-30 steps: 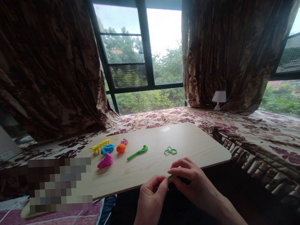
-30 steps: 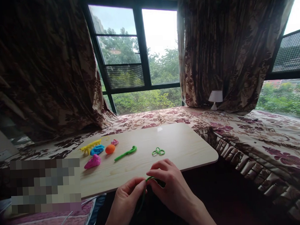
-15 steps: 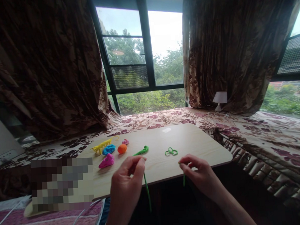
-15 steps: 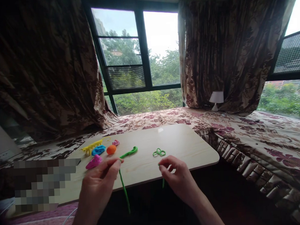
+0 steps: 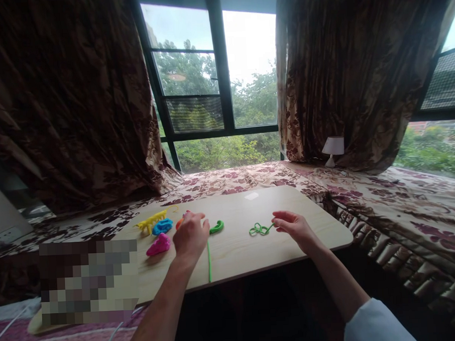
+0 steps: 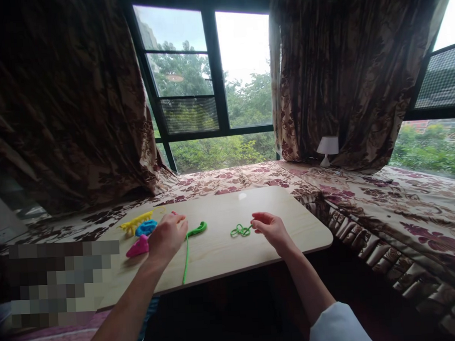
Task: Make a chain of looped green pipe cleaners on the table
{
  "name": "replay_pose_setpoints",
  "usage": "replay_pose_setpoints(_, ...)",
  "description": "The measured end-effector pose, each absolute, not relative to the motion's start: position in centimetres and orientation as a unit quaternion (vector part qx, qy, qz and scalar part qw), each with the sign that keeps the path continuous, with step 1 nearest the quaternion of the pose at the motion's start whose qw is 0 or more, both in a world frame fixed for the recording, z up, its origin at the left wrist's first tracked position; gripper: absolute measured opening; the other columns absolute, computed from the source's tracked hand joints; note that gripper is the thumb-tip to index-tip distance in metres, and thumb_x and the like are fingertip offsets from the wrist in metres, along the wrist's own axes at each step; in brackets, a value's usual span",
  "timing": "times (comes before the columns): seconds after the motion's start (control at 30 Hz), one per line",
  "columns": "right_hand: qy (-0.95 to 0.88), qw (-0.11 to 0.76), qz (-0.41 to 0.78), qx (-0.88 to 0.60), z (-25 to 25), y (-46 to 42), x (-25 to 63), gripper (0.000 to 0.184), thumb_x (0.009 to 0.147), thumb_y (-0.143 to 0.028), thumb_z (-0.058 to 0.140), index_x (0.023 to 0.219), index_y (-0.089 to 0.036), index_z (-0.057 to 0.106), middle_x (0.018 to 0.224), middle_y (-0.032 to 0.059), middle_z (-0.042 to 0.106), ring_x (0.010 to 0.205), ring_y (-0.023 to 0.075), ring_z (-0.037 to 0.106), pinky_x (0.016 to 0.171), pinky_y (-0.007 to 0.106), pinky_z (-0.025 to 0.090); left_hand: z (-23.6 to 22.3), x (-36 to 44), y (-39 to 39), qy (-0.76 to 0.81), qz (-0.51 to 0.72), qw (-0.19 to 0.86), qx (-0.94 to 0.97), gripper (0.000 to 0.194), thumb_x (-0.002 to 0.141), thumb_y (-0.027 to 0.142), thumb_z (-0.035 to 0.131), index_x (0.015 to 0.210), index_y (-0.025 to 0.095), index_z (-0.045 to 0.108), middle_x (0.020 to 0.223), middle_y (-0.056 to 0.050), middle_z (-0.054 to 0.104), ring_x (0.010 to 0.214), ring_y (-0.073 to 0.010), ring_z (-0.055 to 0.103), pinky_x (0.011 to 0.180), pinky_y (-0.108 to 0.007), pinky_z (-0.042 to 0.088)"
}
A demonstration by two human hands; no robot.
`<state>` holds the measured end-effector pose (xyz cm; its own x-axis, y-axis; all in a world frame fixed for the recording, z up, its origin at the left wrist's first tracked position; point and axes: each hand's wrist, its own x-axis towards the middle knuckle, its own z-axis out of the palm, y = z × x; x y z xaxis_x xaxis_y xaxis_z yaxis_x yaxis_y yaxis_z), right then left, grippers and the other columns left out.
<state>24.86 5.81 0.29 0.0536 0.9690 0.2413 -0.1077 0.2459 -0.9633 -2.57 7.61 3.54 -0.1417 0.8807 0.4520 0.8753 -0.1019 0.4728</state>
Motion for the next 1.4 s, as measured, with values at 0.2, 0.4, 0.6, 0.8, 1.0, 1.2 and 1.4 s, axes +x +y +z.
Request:
replay_pose_setpoints(0.2,-0.511,0.617,0.435,-0.411,0.1,4.7,25.9,0.039,0.065,-0.037,0.069,0.095,-0.014,0.064,0.081,0.0071,0.067,0.068,0.0158,0.06,0.06,0.029,0.048,1.6,4.9,6.8,0.58,0.272,0.018,0.768,0.016,0.079,0.028,0.051,0.082,0.023,0.066,0.091,-0.003,0.061,0.093,-0.0175,0.055,0.084,-0.029,0.039)
replay_pose_setpoints(0.4,-0.502,0.639,0.423,-0.4,-0.4,4.3,26.7,0.029,0.063,-0.031,0.071,0.088,-0.016,0.066,0.085,0.006,0.067,0.079,0.0183,0.06,0.072,0.033,0.049,0.1,7.6,9.1,0.572,0.245,0.052,0.781,0.029,0.084,0.033,0.05,0.108,0.017,0.053,0.11,-0.007,0.055,0.094,-0.0179,0.055,0.08,-0.04,0.046)
replay_pose_setpoints(0.6,-0.494,0.656,0.414,-0.392,0.4,3.1,25.6,0.026,0.066,-0.03,0.069,0.088,-0.017,0.065,0.084,0.0043,0.066,0.077,0.0173,0.059,0.071,0.032,0.049,1.0,7.1,7.9,0.558,0.308,0.12,0.761,0.018,0.08,0.031,0.054,0.082,0.016,0.063,0.089,-0.005,0.063,0.086,-0.0175,0.058,0.079,-0.034,0.044)
replay_pose_setpoints(0.8,-0.537,0.661,0.36,-0.381,2.6,-1.0,23.4,0.019,0.073,-0.026,0.064,0.09,-0.019,0.062,0.081,0.003,0.065,0.07,0.0141,0.058,0.066,0.029,0.048,2.0,4.2,2.5,0.525,0.407,0.23,0.711,0.031,0.08,0.042,0.045,0.086,0.017,0.064,0.077,-0.001,0.067,0.07,-0.0145,0.062,0.062,-0.023,0.046)
replay_pose_setpoints(1.0,-0.635,0.655,0.209,-0.352,4.1,-4.2,21.1,0.014,0.08,-0.014,0.054,0.091,-0.021,0.059,0.091,0.003,0.058,0.086,0.0164,0.056,0.075,0.03,0.046,1.8,2.9,-1.3,0.52,0.475,0.255,0.663,0.024,0.076,0.039,0.054,0.085,0.019,0.063,0.079,0.0,0.067,0.077,-0.0159,0.061,0.072,-0.026,0.046)
replay_pose_setpoints(1.2,-0.689,0.611,0.155,-0.357,4.3,-4.8,19.9,0.02,0.08,-0.008,0.049,0.091,-0.022,0.058,0.087,0.002,0.058,0.08,0.0149,0.056,0.072,0.028,0.046,2.7,3.3,-2.7,0.503,0.506,0.215,0.667,0.015,0.076,0.033,0.055,0.08,0.021,0.062,0.078,0.002,0.064,0.078,-0.0148,0.059,0.078,-0.029,0.045)
replay_pose_setpoints(1.4,-0.68,0.609,0.13,-0.388,3.3,-4.5,19.0,0.019,0.078,-0.009,0.052,0.088,-0.023,0.06,0.085,0.0012,0.061,0.08,0.0168,0.056,0.076,0.032,0.043,2.9,3.8,-3.3,0.486,0.523,0.172,0.679,0.011,0.076,0.03,0.055,0.078,0.022,0.062,0.083,0.001,0.062,0.082,-0.0156,0.057,0.074,-0.028,0.046)
